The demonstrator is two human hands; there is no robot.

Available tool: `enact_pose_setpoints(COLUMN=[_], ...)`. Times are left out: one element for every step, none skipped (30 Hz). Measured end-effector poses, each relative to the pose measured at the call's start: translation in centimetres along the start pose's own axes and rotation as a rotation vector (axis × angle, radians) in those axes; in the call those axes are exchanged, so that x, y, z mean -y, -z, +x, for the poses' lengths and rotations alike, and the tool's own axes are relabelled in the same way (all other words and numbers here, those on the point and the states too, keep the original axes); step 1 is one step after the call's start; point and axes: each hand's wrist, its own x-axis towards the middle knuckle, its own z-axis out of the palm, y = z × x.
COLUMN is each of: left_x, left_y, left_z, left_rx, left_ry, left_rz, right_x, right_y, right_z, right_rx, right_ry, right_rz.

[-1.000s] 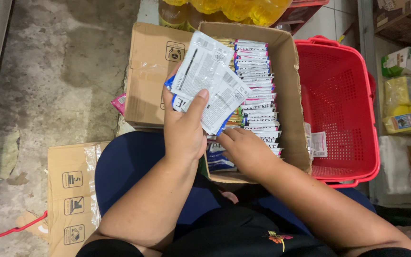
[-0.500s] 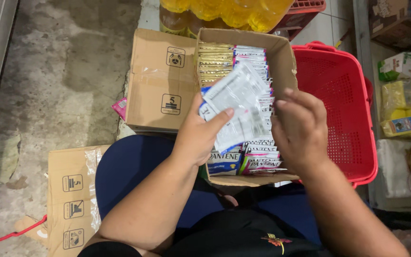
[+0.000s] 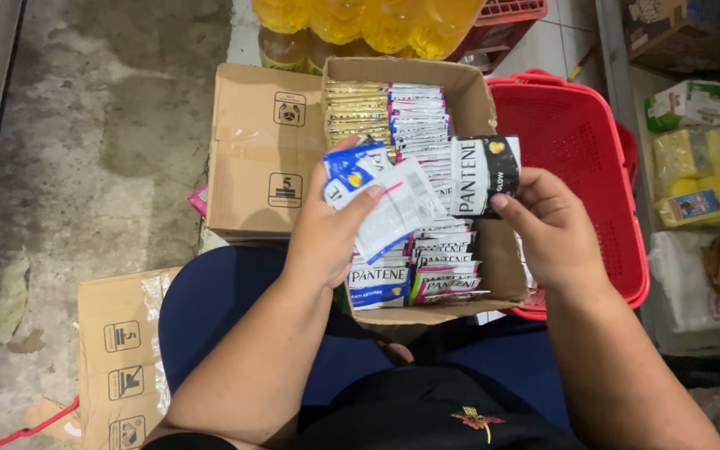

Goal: The person sorts shampoo and conditioner packets into a cardboard box and a red plastic basket by hand, organizing the packets by brand and color.

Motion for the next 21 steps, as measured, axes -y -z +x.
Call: enact_pose_setpoints(left_x=[-0.1, -0.2, -0.1, 0.0, 0.1, 0.2, 0.4, 0.5, 0.6, 0.7, 0.8, 0.8, 0.9, 0.9, 0.9, 0.9, 0.9, 1.0, 1.0, 1.1, 1.1], left_y=[0.0, 0.0, -0.1, -0.2, -0.2, -0.2, -0.1, -0.1, 0.0, 0.0, 0.0, 0.0, 0.0, 0.0, 0.0, 0.0, -0.1, -0.2, -0.3, -0.4, -0.4], left_z=[0.1, 0.1, 0.0, 0.0, 0.0, 0.0, 0.0, -0.1, -0.3, -0.4, -0.5, -0.5, -0.6, -0.6, -0.6, -0.6, -0.6, -0.6, -0.7, -0.8, -0.9], left_rx=[-0.029, -0.030, -0.029, -0.029, -0.011, 0.006, 0.024, 0.062, 0.101, 0.139, 0.138, 0.137, 0.133, 0.158, 0.181, 0.204, 0.198, 0.193, 0.186, 0.217, 0.250], left_ry=[-0.013, -0.020, -0.027, -0.035, -0.019, -0.003, 0.014, 0.018, 0.022, 0.026, 0.020, 0.013, 0.007, -0.006, -0.018, -0.031, -0.022, -0.012, -0.001, 0.017, 0.037], left_rz=[-0.002, -0.014, -0.027, -0.040, -0.031, -0.021, -0.010, 0.027, 0.063, 0.100, 0.142, 0.183, 0.225, 0.244, 0.262, 0.281, 0.287, 0.294, 0.301, 0.276, 0.252], right_x=[-0.2, -0.4, -0.4, -0.5, -0.5, -0.5, -0.5, -0.5, -0.5, -0.3, -0.3, -0.4, -0.6, -0.9, -1.4, -1.9, -2.3, -2.7, -3.1, -3.6, -3.9], right_y=[0.1, 0.0, 0.0, -0.2, -0.7, -1.2, -1.7, -2.3, -2.6, -2.7, -2.7, -2.5, -2.3, -1.9, -1.5, -1.2, -1.0, -0.8, -1.0, -1.5, -2.1], right_z=[0.0, -0.2, -0.4, -0.5, -0.6, -0.6, -0.6, -0.7, -0.8, -0.9, -1.1, -1.2, -1.4, -1.6, -1.8, -2.0, -2.1, -2.2, -2.2, -2.2, -2.2], right_rx=[0.022, 0.045, 0.068, 0.108, 0.147, 0.187, 0.178, 0.169, 0.159, 0.121, 0.085, 0.048, 0.059, 0.070, 0.082, 0.111, 0.141, 0.171, 0.149, 0.126, 0.101], right_ry=[-0.017, -0.033, -0.049, -0.056, -0.060, -0.065, -0.051, -0.037, -0.023, -0.032, -0.041, -0.050, -0.060, -0.069, -0.080, -0.063, -0.047, -0.030, -0.034, -0.038, -0.041], right_rz=[0.041, 0.082, 0.122, 0.151, 0.177, 0.204, 0.244, 0.283, 0.323, 0.359, 0.396, 0.433, 0.505, 0.576, 0.648, 0.677, 0.705, 0.733, 0.683, 0.632, 0.583])
